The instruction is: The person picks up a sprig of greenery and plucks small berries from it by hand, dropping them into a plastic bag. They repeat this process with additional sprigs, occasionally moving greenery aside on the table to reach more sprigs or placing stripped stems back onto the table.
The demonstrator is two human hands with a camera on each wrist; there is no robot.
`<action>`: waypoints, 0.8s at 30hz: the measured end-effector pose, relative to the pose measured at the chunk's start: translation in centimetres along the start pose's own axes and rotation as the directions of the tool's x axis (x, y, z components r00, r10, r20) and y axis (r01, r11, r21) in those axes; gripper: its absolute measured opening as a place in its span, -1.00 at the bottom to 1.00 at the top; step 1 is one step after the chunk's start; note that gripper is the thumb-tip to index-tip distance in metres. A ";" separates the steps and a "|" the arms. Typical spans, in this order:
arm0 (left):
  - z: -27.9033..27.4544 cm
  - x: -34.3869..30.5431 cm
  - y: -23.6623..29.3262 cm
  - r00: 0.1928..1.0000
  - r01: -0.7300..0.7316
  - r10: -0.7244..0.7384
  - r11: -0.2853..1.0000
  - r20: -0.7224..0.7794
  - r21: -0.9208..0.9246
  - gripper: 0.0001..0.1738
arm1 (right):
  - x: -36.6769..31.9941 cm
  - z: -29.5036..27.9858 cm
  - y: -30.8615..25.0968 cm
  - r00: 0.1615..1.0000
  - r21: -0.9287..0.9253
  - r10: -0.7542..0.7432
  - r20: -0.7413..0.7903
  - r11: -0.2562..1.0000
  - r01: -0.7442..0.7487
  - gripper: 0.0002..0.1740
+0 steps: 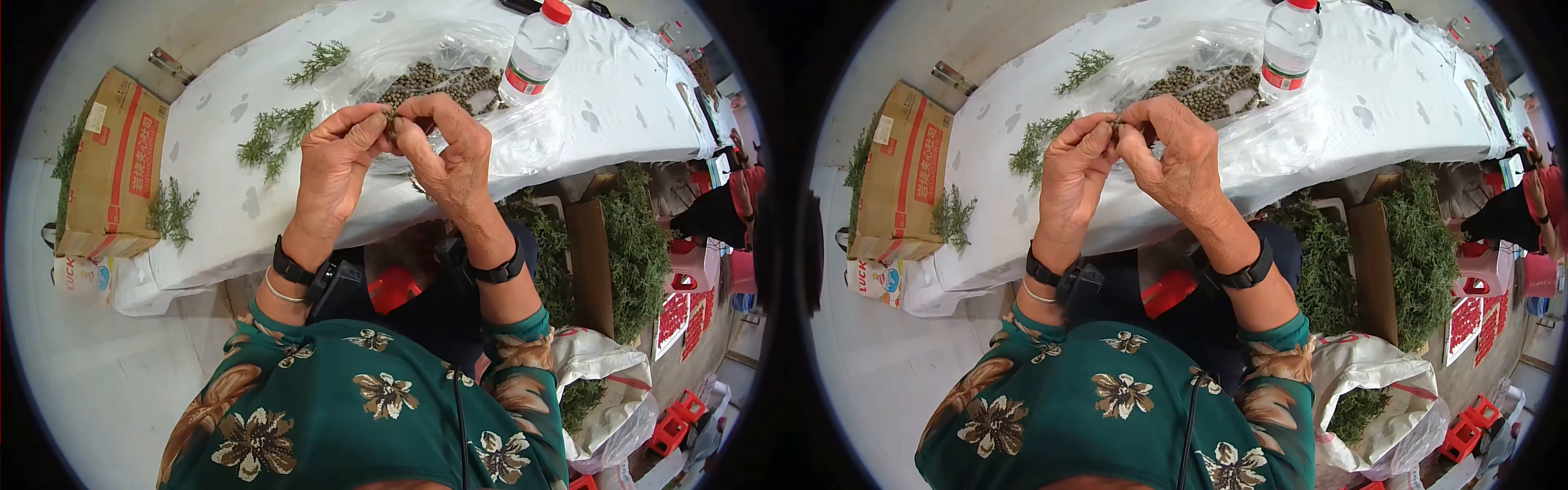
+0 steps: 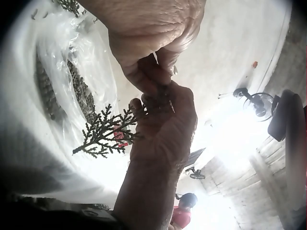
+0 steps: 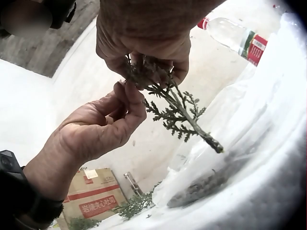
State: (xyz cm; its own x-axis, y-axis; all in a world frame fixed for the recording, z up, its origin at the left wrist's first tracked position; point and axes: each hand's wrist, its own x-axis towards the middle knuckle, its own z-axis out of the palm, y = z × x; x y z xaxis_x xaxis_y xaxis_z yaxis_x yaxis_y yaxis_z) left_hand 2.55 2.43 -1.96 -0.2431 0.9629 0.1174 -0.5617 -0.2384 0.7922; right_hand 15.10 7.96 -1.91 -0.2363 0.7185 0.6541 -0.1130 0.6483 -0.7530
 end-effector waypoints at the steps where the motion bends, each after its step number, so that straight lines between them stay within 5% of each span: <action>1: 0.0 0.0 0.1 1.000 -0.001 0.001 1.000 -0.001 -0.003 -0.83 | 0.1 0.1 0.1 1.000 0.012 -0.015 -0.011 1.000 0.015 -0.92; 24: -0.5 0.1 -0.3 0.998 0.053 -0.056 0.993 -0.021 -0.103 -0.84 | 0.2 0.5 0.2 0.999 -0.013 -0.049 -0.017 0.999 0.049 -0.92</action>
State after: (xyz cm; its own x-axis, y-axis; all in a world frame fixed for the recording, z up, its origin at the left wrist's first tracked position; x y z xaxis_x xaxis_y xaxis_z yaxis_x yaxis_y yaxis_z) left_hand 2.30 2.58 -2.51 -0.2282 0.9717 0.0606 -0.6522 -0.1987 0.7315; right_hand 14.57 8.13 -2.01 -0.2139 0.6899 0.6916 -0.1119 0.6860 -0.7190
